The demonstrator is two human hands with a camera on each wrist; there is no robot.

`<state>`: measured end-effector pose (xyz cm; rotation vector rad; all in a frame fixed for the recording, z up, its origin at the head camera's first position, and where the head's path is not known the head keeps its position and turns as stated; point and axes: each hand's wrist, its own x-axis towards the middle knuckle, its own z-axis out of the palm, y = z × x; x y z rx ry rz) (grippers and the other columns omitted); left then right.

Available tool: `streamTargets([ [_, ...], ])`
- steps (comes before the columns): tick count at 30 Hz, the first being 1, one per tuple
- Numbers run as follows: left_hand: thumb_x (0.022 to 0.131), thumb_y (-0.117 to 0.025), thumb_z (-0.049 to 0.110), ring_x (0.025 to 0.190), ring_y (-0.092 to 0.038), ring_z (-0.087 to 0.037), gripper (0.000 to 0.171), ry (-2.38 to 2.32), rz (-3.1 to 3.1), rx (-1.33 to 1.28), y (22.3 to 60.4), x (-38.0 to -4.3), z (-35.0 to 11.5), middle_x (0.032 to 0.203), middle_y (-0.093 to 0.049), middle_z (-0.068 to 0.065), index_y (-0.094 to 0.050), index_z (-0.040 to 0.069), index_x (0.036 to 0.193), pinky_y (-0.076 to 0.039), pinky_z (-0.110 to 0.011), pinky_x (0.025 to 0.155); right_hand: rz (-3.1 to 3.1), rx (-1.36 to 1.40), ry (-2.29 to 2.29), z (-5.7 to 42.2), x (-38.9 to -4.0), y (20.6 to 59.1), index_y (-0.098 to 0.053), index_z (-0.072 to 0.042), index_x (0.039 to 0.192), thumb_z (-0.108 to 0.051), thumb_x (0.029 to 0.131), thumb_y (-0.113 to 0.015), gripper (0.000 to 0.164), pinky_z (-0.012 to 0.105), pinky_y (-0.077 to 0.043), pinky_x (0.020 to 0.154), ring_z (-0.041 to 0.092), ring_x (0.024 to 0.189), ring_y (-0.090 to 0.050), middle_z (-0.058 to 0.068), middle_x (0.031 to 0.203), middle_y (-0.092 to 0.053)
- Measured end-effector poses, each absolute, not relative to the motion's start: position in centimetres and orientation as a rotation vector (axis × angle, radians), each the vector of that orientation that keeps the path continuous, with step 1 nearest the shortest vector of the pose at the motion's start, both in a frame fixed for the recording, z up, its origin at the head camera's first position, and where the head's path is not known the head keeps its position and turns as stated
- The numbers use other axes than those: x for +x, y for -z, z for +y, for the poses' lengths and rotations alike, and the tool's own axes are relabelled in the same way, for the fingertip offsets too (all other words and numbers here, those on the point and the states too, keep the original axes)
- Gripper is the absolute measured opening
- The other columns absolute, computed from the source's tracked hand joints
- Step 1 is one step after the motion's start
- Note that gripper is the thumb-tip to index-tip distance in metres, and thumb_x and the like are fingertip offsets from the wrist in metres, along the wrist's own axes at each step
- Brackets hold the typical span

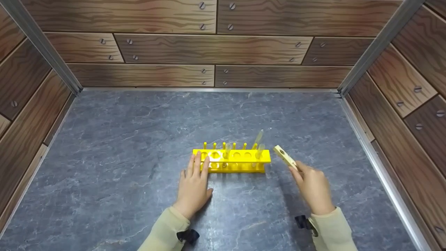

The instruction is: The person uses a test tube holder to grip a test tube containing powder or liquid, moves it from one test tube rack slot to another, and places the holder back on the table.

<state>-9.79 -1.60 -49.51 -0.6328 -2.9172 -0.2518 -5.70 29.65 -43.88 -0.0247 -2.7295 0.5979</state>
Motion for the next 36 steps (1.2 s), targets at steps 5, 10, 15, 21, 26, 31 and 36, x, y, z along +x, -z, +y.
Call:
streamTargets([
  [5,0.074,-0.074,0.045,0.138,-0.014,-0.038,0.099,0.236,-2.911,-0.639,49.4,-9.7,-1.7,0.152,-0.012,-0.022,-0.022,0.004,0.148,-0.038,-0.059,0.094,-2.748,-0.032,-0.586,29.7,-5.7,44.1,-0.066,0.0,0.09,-0.013,0.088,-0.065,0.014,0.025,-0.031,0.036,0.011,0.039,-0.036,0.004,0.056,-0.054],
  [10,0.074,-0.074,0.045,0.138,-0.015,-0.039,0.099,0.245,-2.924,-0.635,49.2,-9.7,-1.6,0.152,-0.012,-0.022,-0.022,0.005,0.148,-0.038,-0.059,0.094,-2.775,-0.049,-0.595,29.7,-5.8,44.1,-0.066,0.0,0.092,-0.013,0.088,-0.064,0.014,0.025,-0.031,0.036,0.011,0.04,-0.037,0.004,0.057,-0.055],
  [15,0.073,-0.075,0.045,0.138,-0.015,-0.038,0.1,0.248,-2.928,-0.63,49.2,-9.8,-1.6,0.152,-0.012,-0.022,-0.021,0.005,0.148,-0.037,-0.059,0.094,-2.781,-0.062,-0.607,29.7,-5.8,44.1,-0.067,0.001,0.093,-0.014,0.088,-0.064,0.016,0.025,-0.03,0.036,0.012,0.04,-0.037,0.004,0.056,-0.054],
  [21,0.072,-0.075,0.044,0.138,-0.015,-0.038,0.101,0.262,-2.929,-0.625,49.1,-9.7,-1.6,0.152,-0.012,-0.022,-0.021,0.006,0.148,-0.037,-0.059,0.095,-2.794,-0.073,-0.617,29.7,-5.8,44.1,-0.067,0.002,0.098,-0.014,0.089,-0.064,0.019,0.026,-0.032,0.037,0.012,0.041,-0.039,0.006,0.06,-0.058],
  [26,0.072,-0.076,0.044,0.138,-0.015,-0.038,0.102,0.261,-2.926,-0.627,49.2,-9.7,-1.6,0.152,-0.011,-0.022,-0.02,0.006,0.148,-0.038,-0.059,0.094,-2.797,-0.084,-0.612,29.7,-5.8,44.3,-0.068,0.001,0.099,-0.015,0.088,-0.064,0.019,0.027,-0.032,0.037,0.012,0.041,-0.039,0.008,0.063,-0.061],
  [31,0.071,-0.077,0.043,0.137,-0.015,-0.038,0.102,0.259,-2.902,-0.633,49.3,-9.7,-1.6,0.152,-0.012,-0.022,-0.022,0.005,0.148,-0.039,-0.059,0.092,-2.78,-0.052,-0.599,29.9,-5.9,44.6,-0.067,0.001,0.095,-0.014,0.088,-0.064,0.017,0.026,-0.032,0.036,0.011,0.04,-0.039,0.009,0.062,-0.061],
  [36,0.071,-0.077,0.043,0.138,-0.015,-0.038,0.101,0.266,-2.899,-0.635,49.4,-9.8,-1.6,0.152,-0.013,-0.022,-0.022,0.005,0.148,-0.04,-0.059,0.092,-2.779,-0.043,-0.592,30.1,-6.0,45.0,-0.067,0.0,0.092,-0.014,0.088,-0.065,0.015,0.026,-0.032,0.036,0.012,0.04,-0.039,0.009,0.061,-0.06],
])
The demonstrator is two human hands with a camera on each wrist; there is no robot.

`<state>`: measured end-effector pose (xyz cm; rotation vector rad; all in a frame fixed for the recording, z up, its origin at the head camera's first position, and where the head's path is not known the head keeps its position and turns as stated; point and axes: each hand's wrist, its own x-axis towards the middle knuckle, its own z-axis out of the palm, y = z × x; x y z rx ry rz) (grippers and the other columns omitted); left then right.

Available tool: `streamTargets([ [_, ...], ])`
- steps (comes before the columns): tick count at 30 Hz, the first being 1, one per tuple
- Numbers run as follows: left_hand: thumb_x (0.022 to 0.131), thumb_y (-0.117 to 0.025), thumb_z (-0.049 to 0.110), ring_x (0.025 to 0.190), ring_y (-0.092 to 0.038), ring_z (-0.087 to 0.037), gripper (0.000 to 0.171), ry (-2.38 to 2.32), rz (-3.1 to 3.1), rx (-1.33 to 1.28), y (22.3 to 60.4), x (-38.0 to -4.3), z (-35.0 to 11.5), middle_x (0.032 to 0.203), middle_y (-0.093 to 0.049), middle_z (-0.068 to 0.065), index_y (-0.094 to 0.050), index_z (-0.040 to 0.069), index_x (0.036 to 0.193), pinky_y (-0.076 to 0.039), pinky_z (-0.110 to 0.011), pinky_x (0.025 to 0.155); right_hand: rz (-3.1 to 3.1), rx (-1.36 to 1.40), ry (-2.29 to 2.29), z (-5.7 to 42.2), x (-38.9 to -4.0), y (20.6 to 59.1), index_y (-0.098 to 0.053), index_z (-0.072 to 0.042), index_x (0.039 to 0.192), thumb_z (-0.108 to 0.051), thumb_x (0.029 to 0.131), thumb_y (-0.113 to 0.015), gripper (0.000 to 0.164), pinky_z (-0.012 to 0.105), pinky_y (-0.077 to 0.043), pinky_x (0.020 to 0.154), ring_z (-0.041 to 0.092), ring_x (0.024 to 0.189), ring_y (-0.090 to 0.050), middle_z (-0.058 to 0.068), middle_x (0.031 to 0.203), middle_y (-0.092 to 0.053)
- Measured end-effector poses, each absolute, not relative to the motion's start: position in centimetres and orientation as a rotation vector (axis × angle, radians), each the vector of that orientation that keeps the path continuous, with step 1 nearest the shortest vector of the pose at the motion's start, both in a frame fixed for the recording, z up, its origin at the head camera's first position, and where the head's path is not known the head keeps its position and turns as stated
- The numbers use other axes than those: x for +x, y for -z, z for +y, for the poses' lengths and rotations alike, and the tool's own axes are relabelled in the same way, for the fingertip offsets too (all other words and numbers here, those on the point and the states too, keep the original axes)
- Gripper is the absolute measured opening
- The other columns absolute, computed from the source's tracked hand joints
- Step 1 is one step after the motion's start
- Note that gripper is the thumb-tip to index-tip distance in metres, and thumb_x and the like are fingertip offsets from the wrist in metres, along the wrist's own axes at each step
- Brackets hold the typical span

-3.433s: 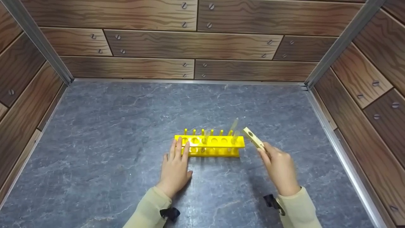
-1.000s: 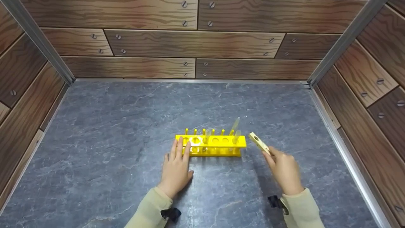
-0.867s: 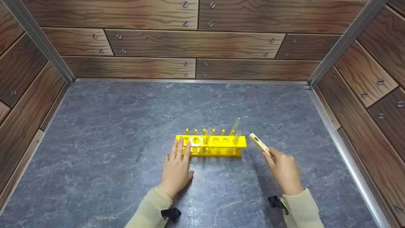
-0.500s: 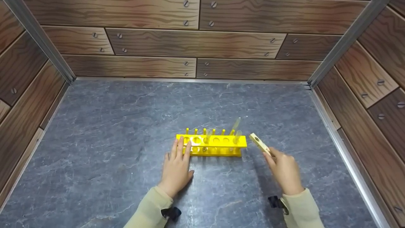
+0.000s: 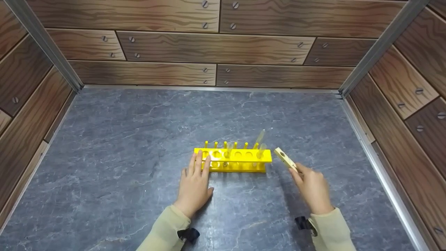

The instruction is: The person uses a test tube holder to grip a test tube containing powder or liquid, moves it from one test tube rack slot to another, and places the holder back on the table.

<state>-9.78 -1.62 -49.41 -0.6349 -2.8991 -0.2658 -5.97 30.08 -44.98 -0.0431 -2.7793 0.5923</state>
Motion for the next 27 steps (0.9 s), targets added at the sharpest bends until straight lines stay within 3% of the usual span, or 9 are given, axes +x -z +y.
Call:
streamTargets([
  [14,0.073,-0.076,0.042,0.138,-0.014,-0.038,0.1,0.294,-2.926,-0.627,49.2,-9.8,-1.5,0.153,-0.011,-0.022,-0.021,0.005,0.148,-0.038,-0.058,0.094,-2.835,-0.11,-0.651,30.9,-5.9,45.7,-0.067,0.002,0.102,-0.013,0.089,-0.063,0.021,0.026,-0.034,0.037,0.012,0.042,-0.041,0.01,0.066,-0.063],
  [27,0.072,-0.077,0.043,0.138,-0.014,-0.037,0.102,0.256,-2.903,-0.629,49.4,-9.8,-1.6,0.152,-0.013,-0.021,-0.022,0.005,0.148,-0.039,-0.058,0.093,-2.847,-0.107,-0.64,31.1,-6.0,46.0,-0.067,0.002,0.098,-0.012,0.089,-0.063,0.017,0.026,-0.03,0.037,0.012,0.041,-0.036,0.001,0.056,-0.051],
])
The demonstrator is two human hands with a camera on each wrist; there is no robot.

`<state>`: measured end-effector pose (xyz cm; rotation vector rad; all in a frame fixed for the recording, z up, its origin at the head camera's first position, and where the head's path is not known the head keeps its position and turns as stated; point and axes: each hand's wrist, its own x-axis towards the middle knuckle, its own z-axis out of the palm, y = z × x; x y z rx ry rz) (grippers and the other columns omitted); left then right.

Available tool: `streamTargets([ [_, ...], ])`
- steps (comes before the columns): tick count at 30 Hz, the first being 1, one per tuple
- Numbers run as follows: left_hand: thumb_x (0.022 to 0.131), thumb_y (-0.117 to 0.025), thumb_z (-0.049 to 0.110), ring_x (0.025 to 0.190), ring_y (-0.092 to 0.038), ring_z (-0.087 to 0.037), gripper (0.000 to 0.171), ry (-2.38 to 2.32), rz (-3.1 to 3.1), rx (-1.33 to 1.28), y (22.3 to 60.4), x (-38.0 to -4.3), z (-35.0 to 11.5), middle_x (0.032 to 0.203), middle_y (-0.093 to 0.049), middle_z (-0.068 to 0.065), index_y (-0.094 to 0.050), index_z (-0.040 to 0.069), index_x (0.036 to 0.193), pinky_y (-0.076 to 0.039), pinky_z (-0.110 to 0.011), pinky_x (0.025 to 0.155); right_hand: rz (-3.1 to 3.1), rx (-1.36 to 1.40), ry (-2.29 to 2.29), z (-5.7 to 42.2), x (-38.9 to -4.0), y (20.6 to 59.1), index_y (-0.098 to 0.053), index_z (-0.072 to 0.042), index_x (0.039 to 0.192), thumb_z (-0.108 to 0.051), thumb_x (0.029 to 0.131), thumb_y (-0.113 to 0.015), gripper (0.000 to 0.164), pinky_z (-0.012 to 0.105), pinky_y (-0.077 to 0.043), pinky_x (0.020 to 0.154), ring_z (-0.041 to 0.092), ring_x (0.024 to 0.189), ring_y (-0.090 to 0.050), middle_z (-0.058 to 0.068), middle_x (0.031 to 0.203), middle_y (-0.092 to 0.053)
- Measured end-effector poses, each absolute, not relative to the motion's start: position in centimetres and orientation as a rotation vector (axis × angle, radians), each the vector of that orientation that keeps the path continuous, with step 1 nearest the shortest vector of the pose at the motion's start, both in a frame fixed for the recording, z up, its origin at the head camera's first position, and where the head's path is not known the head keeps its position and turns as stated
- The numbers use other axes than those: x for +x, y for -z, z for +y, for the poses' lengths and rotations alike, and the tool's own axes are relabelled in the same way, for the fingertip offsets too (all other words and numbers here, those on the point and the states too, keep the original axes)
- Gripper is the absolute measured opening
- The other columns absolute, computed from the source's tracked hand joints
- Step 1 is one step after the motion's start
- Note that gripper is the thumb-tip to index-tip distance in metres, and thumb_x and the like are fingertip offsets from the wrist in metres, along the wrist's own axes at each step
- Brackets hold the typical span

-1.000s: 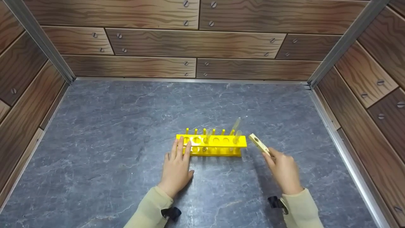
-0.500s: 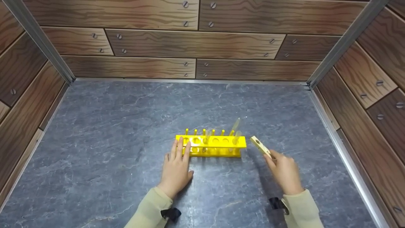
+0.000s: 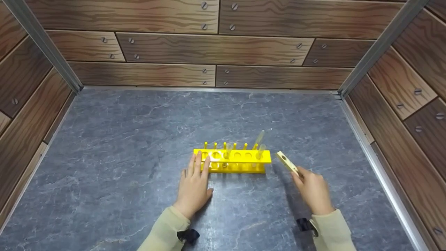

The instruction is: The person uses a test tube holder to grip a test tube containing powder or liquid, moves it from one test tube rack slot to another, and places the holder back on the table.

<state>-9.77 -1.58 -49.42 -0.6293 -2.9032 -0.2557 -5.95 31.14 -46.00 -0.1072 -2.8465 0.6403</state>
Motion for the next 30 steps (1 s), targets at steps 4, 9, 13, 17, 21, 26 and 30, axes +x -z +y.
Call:
streamTargets([
  [4,0.072,-0.077,0.043,0.138,-0.013,-0.037,0.101,0.268,-2.914,-0.626,49.4,-9.8,-1.6,0.153,-0.011,-0.021,-0.021,0.005,0.148,-0.038,-0.058,0.094,-2.862,-0.109,-0.639,31.2,-6.0,46.2,-0.067,0.0,0.098,-0.012,0.089,-0.063,0.016,0.027,-0.03,0.038,0.013,0.042,-0.036,0.001,0.055,-0.048],
  [9,0.072,-0.076,0.043,0.138,-0.013,-0.037,0.102,0.266,-2.917,-0.627,49.4,-9.8,-1.6,0.153,-0.01,-0.021,-0.02,0.005,0.148,-0.038,-0.058,0.094,-2.906,-0.128,-0.648,31.3,-6.0,46.4,-0.067,-0.002,0.095,-0.015,0.09,-0.062,0.015,0.026,-0.029,0.037,0.013,0.041,-0.034,-0.001,0.054,-0.045],
  [13,0.072,-0.076,0.044,0.138,-0.015,-0.037,0.101,0.255,-2.911,-0.629,49.4,-9.8,-1.6,0.152,-0.011,-0.022,-0.021,0.005,0.148,-0.038,-0.058,0.094,-2.93,-0.136,-0.651,31.3,-6.1,46.6,-0.068,-0.003,0.093,-0.016,0.091,-0.061,0.015,0.026,-0.028,0.037,0.013,0.041,-0.034,-0.001,0.052,-0.041],
  [17,0.072,-0.076,0.044,0.137,-0.016,-0.038,0.101,0.254,-2.916,-0.625,49.3,-9.8,-1.6,0.152,-0.011,-0.022,-0.021,0.005,0.148,-0.038,-0.058,0.094,-2.948,-0.138,-0.647,31.3,-6.2,46.8,-0.067,-0.004,0.091,-0.017,0.091,-0.061,0.014,0.027,-0.028,0.037,0.013,0.041,-0.033,-0.001,0.051,-0.04],
  [21,0.073,-0.076,0.044,0.137,-0.016,-0.038,0.101,0.258,-2.924,-0.621,49.3,-9.7,-1.6,0.152,-0.012,-0.022,-0.021,0.006,0.148,-0.038,-0.058,0.094,-2.957,-0.142,-0.637,31.4,-6.4,47.1,-0.065,-0.006,0.085,-0.018,0.091,-0.062,0.014,0.028,-0.028,0.039,0.014,0.041,-0.033,-0.001,0.051,-0.04],
  [26,0.072,-0.076,0.044,0.137,-0.017,-0.038,0.099,0.262,-2.912,-0.625,49.3,-9.8,-1.6,0.152,-0.014,-0.022,-0.023,0.006,0.147,-0.038,-0.058,0.094,-2.981,-0.166,-0.63,31.5,-6.7,47.6,-0.066,-0.006,0.086,-0.019,0.09,-0.062,0.014,0.029,-0.029,0.04,0.014,0.043,-0.035,-0.001,0.052,-0.042],
  [30,0.071,-0.077,0.043,0.137,-0.017,-0.038,0.099,0.266,-2.897,-0.619,49.4,-9.8,-1.6,0.152,-0.015,-0.021,-0.025,0.005,0.147,-0.039,-0.059,0.092,-3.011,-0.177,-0.616,31.5,-7.0,47.9,-0.068,-0.005,0.094,-0.02,0.09,-0.062,0.016,0.029,-0.03,0.042,0.015,0.045,-0.037,-0.001,0.054,-0.043],
])
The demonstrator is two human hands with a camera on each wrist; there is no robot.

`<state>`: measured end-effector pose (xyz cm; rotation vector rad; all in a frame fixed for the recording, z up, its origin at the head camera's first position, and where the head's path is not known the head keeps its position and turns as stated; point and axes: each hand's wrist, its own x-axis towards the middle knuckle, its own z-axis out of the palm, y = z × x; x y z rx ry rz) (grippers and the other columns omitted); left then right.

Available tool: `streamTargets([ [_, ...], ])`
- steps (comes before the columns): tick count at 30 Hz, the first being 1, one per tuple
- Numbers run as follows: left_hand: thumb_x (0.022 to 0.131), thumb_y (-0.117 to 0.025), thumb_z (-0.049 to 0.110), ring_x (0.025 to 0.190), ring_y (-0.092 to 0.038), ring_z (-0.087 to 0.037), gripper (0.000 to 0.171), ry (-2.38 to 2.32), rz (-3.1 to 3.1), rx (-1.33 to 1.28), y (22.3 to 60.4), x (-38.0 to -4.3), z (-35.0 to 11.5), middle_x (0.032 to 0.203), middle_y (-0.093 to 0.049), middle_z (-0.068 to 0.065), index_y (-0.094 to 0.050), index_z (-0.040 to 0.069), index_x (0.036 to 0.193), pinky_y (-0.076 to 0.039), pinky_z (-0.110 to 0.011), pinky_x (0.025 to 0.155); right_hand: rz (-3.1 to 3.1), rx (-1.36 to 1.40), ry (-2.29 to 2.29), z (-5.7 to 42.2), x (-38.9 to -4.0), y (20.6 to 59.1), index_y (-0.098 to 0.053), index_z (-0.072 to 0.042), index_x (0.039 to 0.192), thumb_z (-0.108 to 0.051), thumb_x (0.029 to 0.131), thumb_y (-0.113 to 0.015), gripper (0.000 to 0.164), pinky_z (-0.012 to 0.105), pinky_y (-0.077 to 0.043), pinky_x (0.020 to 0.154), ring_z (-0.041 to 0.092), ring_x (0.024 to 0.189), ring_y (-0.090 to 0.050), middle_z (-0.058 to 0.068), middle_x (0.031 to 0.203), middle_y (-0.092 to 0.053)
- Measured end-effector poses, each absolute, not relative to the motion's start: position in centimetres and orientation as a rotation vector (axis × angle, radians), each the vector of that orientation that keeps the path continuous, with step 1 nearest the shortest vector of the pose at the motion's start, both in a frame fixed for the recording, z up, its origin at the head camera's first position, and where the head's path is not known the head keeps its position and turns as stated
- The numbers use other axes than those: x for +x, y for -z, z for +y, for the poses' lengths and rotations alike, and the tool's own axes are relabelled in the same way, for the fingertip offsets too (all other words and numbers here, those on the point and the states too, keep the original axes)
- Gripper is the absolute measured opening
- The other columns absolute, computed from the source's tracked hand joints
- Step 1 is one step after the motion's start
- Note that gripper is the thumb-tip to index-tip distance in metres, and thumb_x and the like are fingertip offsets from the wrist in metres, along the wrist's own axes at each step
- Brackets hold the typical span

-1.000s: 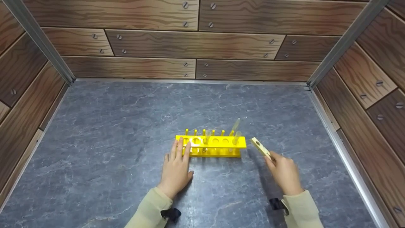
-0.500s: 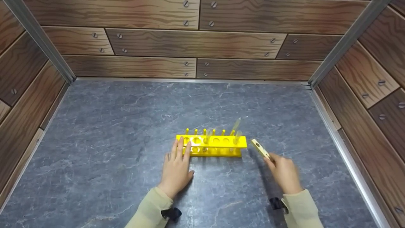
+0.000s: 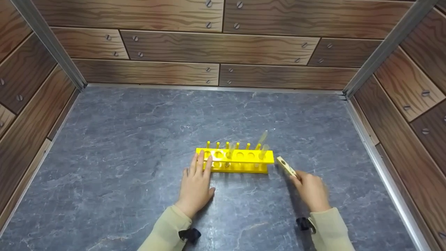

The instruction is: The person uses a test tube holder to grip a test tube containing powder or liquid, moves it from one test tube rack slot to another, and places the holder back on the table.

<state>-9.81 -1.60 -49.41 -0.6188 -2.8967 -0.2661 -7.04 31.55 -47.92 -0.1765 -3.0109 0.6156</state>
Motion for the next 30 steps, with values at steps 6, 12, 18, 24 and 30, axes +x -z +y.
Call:
streamTargets([
  [6,0.071,-0.077,0.044,0.137,-0.018,-0.038,0.1,0.251,-2.904,-0.609,49.44,-9.75,-1.7,0.152,-0.015,-0.022,-0.024,0.005,0.147,-0.039,-0.058,0.093,-3.044,-0.192,-0.613,31.66,-7.25,48.21,-0.069,-0.004,0.1,-0.018,0.089,-0.063,0.018,0.031,-0.031,0.045,0.016,0.048,-0.039,0.0,0.055,-0.045],
  [12,0.073,-0.075,0.044,0.137,-0.016,-0.038,0.1,0.249,-2.926,-0.622,49.23,-9.7,-1.65,0.152,-0.013,-0.022,-0.022,0.005,0.148,-0.038,-0.058,0.094,-3.078,-0.219,-0.592,31.89,-7.34,48.53,-0.067,-0.007,0.085,-0.019,0.089,-0.063,0.013,0.031,-0.031,0.045,0.017,0.048,-0.039,0.0,0.055,-0.044],
  [18,0.073,-0.075,0.045,0.137,-0.017,-0.038,0.099,0.239,-2.922,-0.629,49.09,-9.74,-1.62,0.152,-0.014,-0.022,-0.022,0.005,0.148,-0.039,-0.058,0.093,-3.108,-0.222,-0.596,32.11,-7.24,48.77,-0.066,-0.008,0.083,-0.02,0.09,-0.062,0.014,0.031,-0.03,0.044,0.017,0.047,-0.038,0.0,0.055,-0.043],
  [24,0.073,-0.075,0.044,0.136,-0.018,-0.039,0.1,0.245,-2.919,-0.631,49.25,-9.78,-1.64,0.152,-0.013,-0.023,-0.022,0.005,0.148,-0.039,-0.058,0.093,-3.12,-0.234,-0.616,32.1,-7.09,48.85,-0.068,-0.005,0.088,-0.02,0.09,-0.061,0.016,0.03,-0.029,0.043,0.015,0.046,-0.037,0.0,0.054,-0.042],
  [30,0.072,-0.077,0.042,0.137,-0.017,-0.038,0.1,0.253,-2.896,-0.629,49.35,-9.69,-1.68,0.151,-0.015,-0.022,-0.024,0.005,0.147,-0.04,-0.059,0.091,-3.118,-0.242,-0.638,32.0,-7.0,48.86,-0.067,-0.004,0.087,-0.019,0.091,-0.06,0.017,0.029,-0.029,0.042,0.014,0.044,-0.036,0.0,0.053,-0.041],
])
